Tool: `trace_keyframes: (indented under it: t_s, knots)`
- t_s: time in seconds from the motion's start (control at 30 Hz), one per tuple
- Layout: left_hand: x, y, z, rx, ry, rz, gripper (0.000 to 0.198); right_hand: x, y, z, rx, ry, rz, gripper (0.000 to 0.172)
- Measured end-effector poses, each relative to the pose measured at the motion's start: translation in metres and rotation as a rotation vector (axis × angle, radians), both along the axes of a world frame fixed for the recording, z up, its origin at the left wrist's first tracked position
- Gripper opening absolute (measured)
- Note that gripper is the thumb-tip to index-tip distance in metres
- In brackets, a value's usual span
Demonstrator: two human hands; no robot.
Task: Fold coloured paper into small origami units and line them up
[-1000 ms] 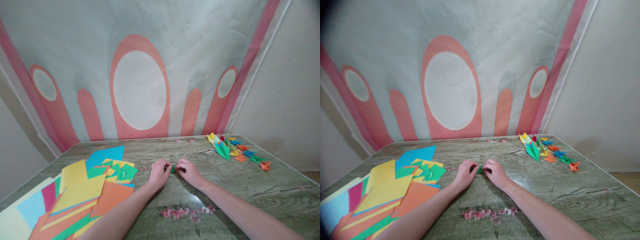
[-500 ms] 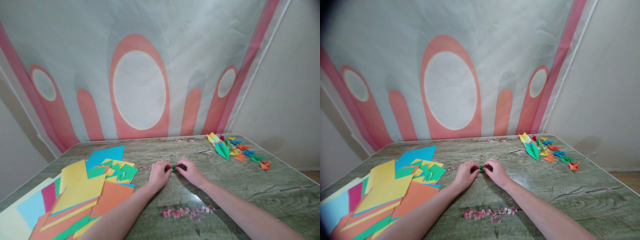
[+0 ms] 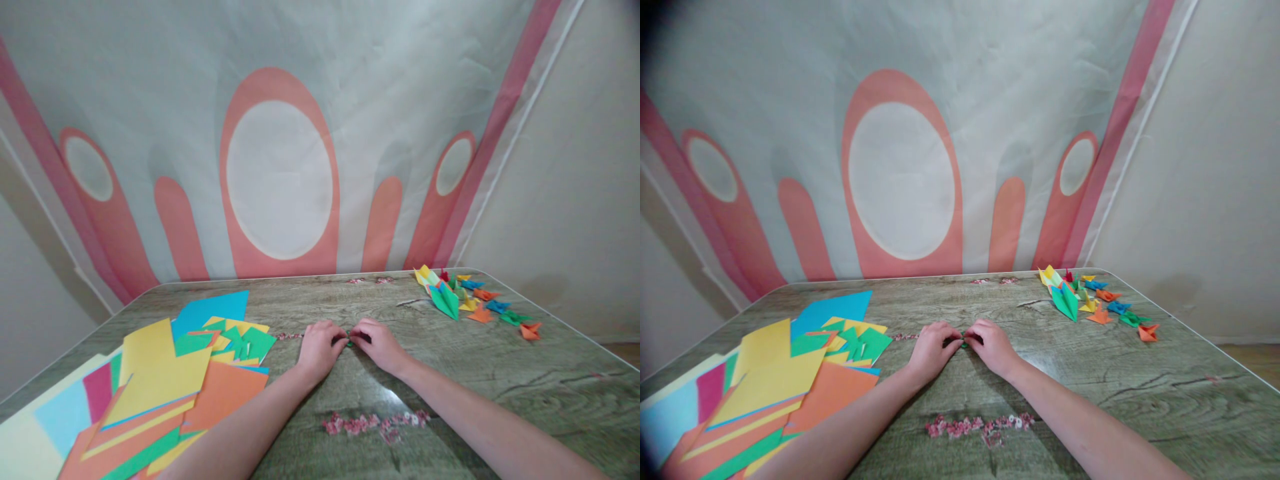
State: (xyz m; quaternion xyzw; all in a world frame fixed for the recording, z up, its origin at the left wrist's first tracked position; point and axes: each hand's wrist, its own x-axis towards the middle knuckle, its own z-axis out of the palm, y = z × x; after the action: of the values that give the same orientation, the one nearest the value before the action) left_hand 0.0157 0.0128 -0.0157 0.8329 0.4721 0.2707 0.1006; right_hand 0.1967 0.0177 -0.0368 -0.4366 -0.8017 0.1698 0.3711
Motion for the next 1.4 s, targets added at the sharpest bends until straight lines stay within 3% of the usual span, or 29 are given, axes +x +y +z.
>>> trace_keyframes:
  t_s: [0.37, 0.9, 1.1, 1.4]
  knots:
    - [0.000, 0.006, -0.007, -0.066, -0.179, -0.036, 0.011, -0.001, -0.001, 0.004, -0.041, 0.076, -0.004, 0.012]
    - [0.002, 0.008, -0.003, -0.042, -0.344, -0.048, 0.011, 0.001, 0.002, 0.005, -0.166, 0.236, -0.061, 0.015]
    - [0.003, 0.009, 0.001, 0.003, -0.416, -0.036, 0.012, 0.005, 0.003, 0.005, -0.140, 0.275, -0.101, 0.014]
    - [0.002, 0.014, -0.011, -0.099, -0.416, 0.035, 0.007, 0.007, 0.006, 0.006, -0.090, 0.263, -0.118, 0.014]
